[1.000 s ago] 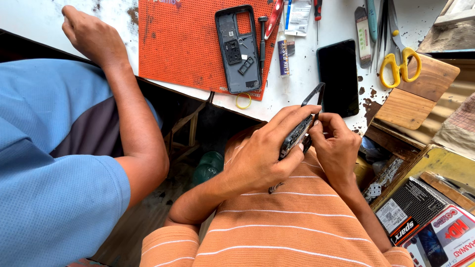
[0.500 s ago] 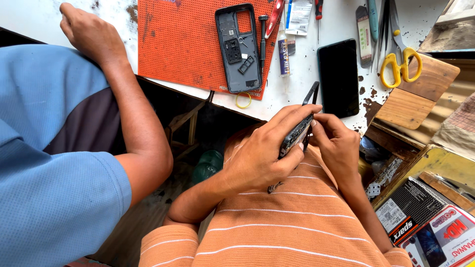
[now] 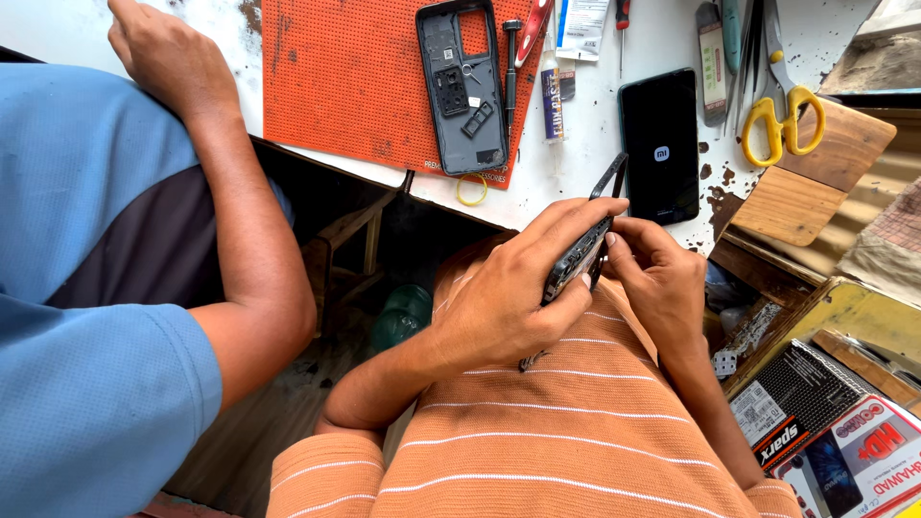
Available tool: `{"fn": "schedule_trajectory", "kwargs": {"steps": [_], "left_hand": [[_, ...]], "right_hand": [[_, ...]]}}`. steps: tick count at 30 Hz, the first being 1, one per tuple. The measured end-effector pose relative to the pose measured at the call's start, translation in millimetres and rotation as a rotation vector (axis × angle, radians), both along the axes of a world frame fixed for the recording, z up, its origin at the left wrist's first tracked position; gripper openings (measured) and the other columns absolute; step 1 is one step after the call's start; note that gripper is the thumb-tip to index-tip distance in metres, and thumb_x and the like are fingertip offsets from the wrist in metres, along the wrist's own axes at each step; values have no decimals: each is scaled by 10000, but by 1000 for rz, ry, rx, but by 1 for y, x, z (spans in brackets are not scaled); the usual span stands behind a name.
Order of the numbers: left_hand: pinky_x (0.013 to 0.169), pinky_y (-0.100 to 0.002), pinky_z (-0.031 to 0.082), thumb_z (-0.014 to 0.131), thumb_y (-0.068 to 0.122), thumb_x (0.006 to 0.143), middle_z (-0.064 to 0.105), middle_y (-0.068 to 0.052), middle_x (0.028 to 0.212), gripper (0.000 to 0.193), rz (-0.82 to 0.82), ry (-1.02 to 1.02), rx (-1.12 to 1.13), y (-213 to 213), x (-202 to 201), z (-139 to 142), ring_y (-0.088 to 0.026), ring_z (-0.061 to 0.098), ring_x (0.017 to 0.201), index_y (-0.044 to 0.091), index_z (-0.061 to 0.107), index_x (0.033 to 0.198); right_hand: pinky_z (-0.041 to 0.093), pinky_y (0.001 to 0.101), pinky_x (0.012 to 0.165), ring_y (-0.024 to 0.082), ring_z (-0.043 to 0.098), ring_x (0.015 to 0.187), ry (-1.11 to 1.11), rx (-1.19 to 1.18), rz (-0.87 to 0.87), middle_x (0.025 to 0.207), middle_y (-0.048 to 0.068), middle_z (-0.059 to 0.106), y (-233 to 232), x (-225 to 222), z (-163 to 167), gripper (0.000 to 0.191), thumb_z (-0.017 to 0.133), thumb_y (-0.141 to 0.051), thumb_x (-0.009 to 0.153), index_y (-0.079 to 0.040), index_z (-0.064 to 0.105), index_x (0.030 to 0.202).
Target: The person disassembles a smartphone, removes the back cover and battery, and uses tweezers to adjust internal components. They then reassemble the phone by reattaching the back cover and battery.
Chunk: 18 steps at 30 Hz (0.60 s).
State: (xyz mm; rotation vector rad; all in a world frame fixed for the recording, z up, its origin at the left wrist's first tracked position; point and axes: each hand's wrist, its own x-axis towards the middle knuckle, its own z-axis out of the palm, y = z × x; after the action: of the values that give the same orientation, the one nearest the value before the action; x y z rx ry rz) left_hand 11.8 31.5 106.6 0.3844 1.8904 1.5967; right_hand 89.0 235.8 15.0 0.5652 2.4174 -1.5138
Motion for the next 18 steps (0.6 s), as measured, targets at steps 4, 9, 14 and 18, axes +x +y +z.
{"fn": "schedule_trajectory", "kwargs": {"steps": [4, 9, 14, 18], "left_hand": [[1003, -376, 574, 532, 52, 890, 563, -132, 1459, 637, -6, 9, 7, 0, -1, 1, -267, 687, 1194, 97, 462, 1522], [1017, -378, 567, 538, 48, 892, 565, -130, 1466, 638, -9, 14, 5, 0, -1, 2, -274, 684, 1212, 103, 464, 1523], [1027, -376, 570, 546, 36, 886, 554, -133, 1469, 653, -11, 13, 29, 0, -1, 0, -278, 678, 1228, 105, 457, 1529], [1044, -376, 567, 549, 38, 883, 540, -136, 1478, 654, -15, -10, 35, 1, 1, -2, -284, 671, 1243, 103, 455, 1527]], "right_hand": [[641, 256, 718, 144, 768, 811, 27, 46, 13, 927, 114, 780, -2, -1, 2, 208, 669, -83, 1012, 31, 715, 1180], [635, 255, 706, 140, 769, 799, 48, 92, 26, 905, 110, 779, -4, -1, 4, 199, 672, -99, 1018, 36, 716, 1157], [629, 246, 672, 136, 766, 768, 52, 115, 20, 878, 105, 777, -7, -3, 5, 183, 670, -109, 1021, 33, 719, 1125], [628, 244, 655, 135, 760, 745, 56, 113, 11, 851, 103, 772, -9, -4, 5, 182, 678, -117, 1017, 29, 720, 1116]]}}
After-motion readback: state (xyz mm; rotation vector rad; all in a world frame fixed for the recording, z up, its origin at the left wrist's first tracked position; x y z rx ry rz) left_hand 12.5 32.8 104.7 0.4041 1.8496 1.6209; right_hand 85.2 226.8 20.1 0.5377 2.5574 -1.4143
